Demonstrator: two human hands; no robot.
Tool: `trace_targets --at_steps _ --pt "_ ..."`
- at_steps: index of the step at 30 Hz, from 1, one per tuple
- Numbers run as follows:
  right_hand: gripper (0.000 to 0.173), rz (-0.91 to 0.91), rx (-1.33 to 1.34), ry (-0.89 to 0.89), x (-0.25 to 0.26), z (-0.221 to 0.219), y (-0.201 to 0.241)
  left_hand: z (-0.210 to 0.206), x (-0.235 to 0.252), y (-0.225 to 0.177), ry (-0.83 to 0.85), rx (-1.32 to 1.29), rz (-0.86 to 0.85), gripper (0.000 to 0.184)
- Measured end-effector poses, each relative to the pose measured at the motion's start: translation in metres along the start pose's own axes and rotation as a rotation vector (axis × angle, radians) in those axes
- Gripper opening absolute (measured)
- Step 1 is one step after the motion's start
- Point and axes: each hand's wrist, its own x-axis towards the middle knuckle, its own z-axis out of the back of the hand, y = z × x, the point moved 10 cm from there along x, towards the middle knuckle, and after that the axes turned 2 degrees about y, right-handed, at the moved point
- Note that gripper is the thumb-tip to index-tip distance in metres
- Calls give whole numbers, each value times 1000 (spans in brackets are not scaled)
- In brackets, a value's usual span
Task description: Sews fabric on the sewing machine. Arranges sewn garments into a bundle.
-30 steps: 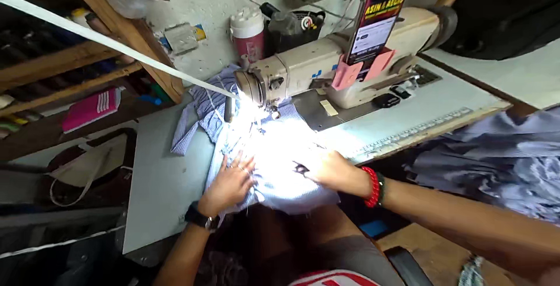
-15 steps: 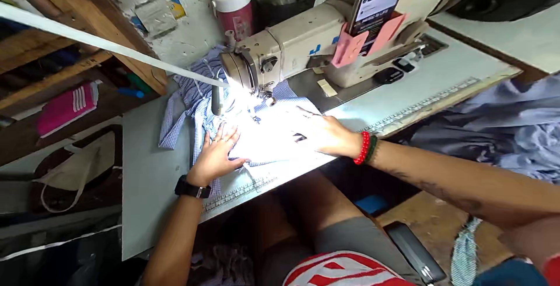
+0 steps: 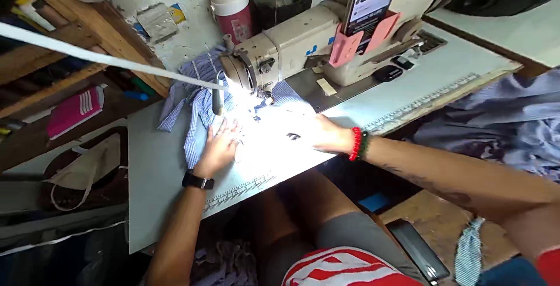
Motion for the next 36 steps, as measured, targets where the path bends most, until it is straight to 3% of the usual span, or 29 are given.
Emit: trace_targets --at_steps 3,7,9,12,15,18,21,23,25,27,31,36 --pt "28 -76 -75 53 3 2 3 6 -5 18 -128 -90 -49 42" --pt "31 118 -59 -158 47 6 64 5 -3 18 -116 -71 -48 44" --pt "40 177 -6 -168 72 -12 82 4 -6 17 -119 -82 -61 42" --pt "11 360 48 -136 86 -27 104 7 -8 17 -136 -161 -70 42" --pt "15 413 74 7 71 -34 115 13 -7 18 -158 -232 -21 36" --pt "16 426 134 -10 56 -29 112 14 -8 13 -193 -239 -1 29" --pt "15 167 175 -140 43 7 80 16 -8 11 -158 -263 19 26" --pt "19 -227 154 -48 40 18 24 13 -3 16 -121 -275 30 26" --pt "41 -513 44 138 40 1 -39 5 5 27 -82 -274 23 27" --pt "50 -533 42 134 40 -9 -71 5 14 32 -42 -275 2 28" --pt "54 -460 72 173 63 -10 -86 21 33 35 16 -310 17 25" --pt "47 -343 6 192 100 -11 -103 35 73 75 -38 -360 206 24"
